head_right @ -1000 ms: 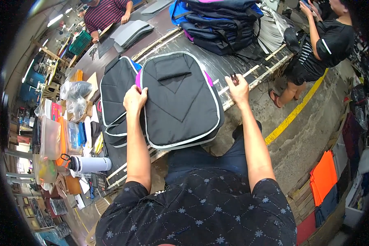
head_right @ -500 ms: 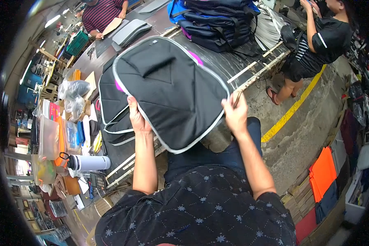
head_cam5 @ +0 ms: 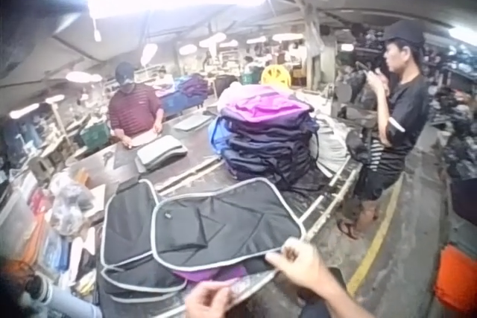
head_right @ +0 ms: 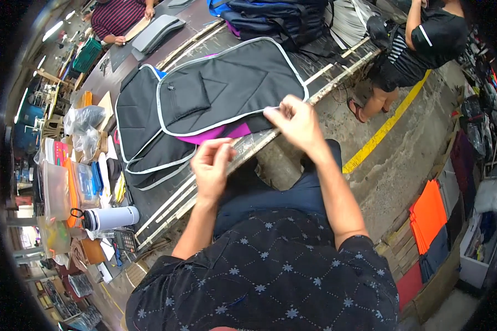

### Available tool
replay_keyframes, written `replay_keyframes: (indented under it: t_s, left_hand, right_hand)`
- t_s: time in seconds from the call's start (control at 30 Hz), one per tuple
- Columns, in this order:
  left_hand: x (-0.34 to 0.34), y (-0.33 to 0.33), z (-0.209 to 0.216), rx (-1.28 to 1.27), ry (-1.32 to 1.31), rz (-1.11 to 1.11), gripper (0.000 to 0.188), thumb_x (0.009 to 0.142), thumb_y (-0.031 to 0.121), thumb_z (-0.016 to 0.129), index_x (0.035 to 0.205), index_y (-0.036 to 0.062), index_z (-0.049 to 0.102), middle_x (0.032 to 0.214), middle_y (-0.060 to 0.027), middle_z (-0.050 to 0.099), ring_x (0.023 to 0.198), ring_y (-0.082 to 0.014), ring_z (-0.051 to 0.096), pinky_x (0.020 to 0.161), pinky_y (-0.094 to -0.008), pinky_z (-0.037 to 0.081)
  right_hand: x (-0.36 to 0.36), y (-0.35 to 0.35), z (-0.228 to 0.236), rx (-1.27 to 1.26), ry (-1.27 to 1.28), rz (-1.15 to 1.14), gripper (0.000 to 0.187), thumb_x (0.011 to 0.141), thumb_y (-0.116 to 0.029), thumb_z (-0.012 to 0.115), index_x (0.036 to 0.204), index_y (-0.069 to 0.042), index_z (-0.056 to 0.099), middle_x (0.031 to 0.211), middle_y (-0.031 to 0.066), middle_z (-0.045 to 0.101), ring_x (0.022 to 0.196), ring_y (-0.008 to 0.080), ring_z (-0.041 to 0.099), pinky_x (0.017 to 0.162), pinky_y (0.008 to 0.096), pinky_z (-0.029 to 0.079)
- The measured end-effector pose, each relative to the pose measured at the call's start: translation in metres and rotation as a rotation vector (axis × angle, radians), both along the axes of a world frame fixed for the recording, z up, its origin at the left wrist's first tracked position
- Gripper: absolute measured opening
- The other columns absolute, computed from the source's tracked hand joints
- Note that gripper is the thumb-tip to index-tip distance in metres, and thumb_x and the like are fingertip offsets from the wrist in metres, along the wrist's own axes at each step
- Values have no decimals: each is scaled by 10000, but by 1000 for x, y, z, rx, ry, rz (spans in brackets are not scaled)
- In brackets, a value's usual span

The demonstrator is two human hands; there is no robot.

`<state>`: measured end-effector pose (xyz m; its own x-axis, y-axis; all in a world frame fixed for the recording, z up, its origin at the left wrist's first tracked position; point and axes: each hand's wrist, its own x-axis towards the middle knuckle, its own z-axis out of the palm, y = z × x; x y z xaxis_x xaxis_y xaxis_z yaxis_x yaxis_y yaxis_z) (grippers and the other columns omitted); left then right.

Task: Trimming excess threads from manufactured backpacks using scissors.

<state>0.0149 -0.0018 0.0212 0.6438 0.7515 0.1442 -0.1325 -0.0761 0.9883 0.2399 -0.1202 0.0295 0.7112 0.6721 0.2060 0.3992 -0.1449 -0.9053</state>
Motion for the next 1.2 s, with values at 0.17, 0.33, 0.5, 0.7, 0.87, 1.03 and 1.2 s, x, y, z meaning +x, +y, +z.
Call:
replay_keyframes:
  t_s: [0.17,0.33,0.5,0.7,0.87,1.03,1.2]
  left_hand:
    - [2,86,35,1133,246,188,151,902,35,803,1051,51,790,987,-115,764,883,-337,708,830,-423,554]
    - [11,103,4,1037,515,-82,230,932,89,788,1157,48,773,979,-143,720,858,-337,723,790,-420,575]
    - [21,63,-33,743,524,-144,383,894,79,825,1260,37,723,947,-140,721,822,-308,727,748,-418,579]
    - [15,70,-2,1071,462,78,365,869,190,838,1206,77,755,1051,-124,679,958,-354,688,798,-470,545]
    - [10,101,5,1182,501,-33,253,863,189,840,1086,77,797,1005,-81,705,984,-333,681,829,-472,535]
    - [18,95,-18,1027,485,-93,100,923,119,789,988,43,781,920,-135,708,882,-354,719,785,-438,564]
    - [31,66,-29,801,360,-162,79,989,84,729,1022,17,706,949,-181,725,881,-385,734,791,-420,577]
  right_hand:
    - [-45,-16,-76,-62,295,138,407,974,-327,860,833,-5,655,728,-27,550,714,62,489,618,307,444]
    - [-50,4,-76,-17,326,152,396,1030,-358,790,905,8,705,769,-27,600,753,58,514,664,301,469]
    - [-35,10,-99,71,483,106,276,1102,-254,704,1137,7,784,970,-27,746,894,59,651,826,257,525]
    - [-21,13,-112,-39,422,36,287,1088,-265,741,1095,17,791,957,-30,754,869,48,639,789,249,515]
    - [-37,39,-86,177,362,-61,420,1029,-365,797,841,-1,700,694,-44,558,694,53,490,614,317,434]
    - [-21,40,-79,83,256,-155,314,973,-267,813,863,18,743,728,-25,662,700,53,568,625,294,478]
    - [15,13,-70,73,299,-205,281,954,-230,822,849,23,763,743,-15,694,688,51,580,619,288,483]
